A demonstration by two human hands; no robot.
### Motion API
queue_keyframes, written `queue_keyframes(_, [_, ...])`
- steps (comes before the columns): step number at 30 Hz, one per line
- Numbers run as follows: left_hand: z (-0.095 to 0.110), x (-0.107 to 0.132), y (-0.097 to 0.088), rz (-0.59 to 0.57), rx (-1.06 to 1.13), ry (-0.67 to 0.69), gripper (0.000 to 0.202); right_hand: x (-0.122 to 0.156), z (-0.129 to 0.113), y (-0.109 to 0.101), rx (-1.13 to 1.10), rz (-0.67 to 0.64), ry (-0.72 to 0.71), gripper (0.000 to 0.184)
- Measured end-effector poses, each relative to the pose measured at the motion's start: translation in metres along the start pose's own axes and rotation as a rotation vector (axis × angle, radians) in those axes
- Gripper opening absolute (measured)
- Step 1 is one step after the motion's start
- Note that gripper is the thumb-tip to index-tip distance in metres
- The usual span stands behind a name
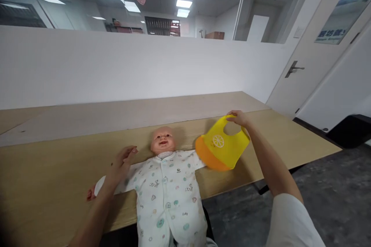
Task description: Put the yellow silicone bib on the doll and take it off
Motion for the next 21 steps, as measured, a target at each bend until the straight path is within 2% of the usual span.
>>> queue_keyframes(1, [0.001, 0.002, 0.004, -0.009, -0.017, 0.017, 0.049, -0.008, 0.02, -0.006, 0.143, -0.005, 0.031, 0.03])
queue_keyframes(5, [0.013, 0.01, 0.003, 0.053, -0.092, 0.097, 0.041, -0.022, 0.073, -0.031, 0.309, 0.074, 0.127, 0.028])
queue_keyframes(9, [0.024, 0.03, -0.014, 0.175, -0.154, 0.138, 0.032, -0.02, 0.104, -0.056, 0.386, 0.161, 0.246, 0.038])
queue_keyframes(12, [0.024, 0.053, -0.018, 0.196, -0.205, 0.113, 0.025, -0.011, 0.118, -0.078, 0.42, 0.3, 0.354, 0.049])
queue_keyframes(15, [0.018, 0.08, -0.017, 0.211, -0.209, 0.076, 0.023, 0.006, 0.118, -0.097, 0.39, 0.502, 0.452, 0.062])
queue_keyframes(17, [0.012, 0.097, -0.017, 0.229, -0.181, 0.039, 0.022, 0.017, 0.103, -0.097, 0.316, 0.581, 0.439, 0.064])
queue_keyframes(19, [0.006, 0.113, -0.014, 0.202, -0.148, -0.026, 0.021, 0.024, 0.077, -0.077, 0.2, 0.535, 0.321, 0.057])
queue_keyframes(21, [0.003, 0.128, -0.005, 0.119, -0.104, -0.104, 0.021, 0.033, 0.045, -0.039, 0.058, 0.391, 0.181, 0.046])
Point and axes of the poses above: each hand's wrist, its own x-axis away from the middle knuckle, its own y-axis out of the palm, z = x × y, the point moved 9 cm from there along -x, towards the middle knuckle, and after that the axes turned 13 degrees about -x, right-handed, at the moved point
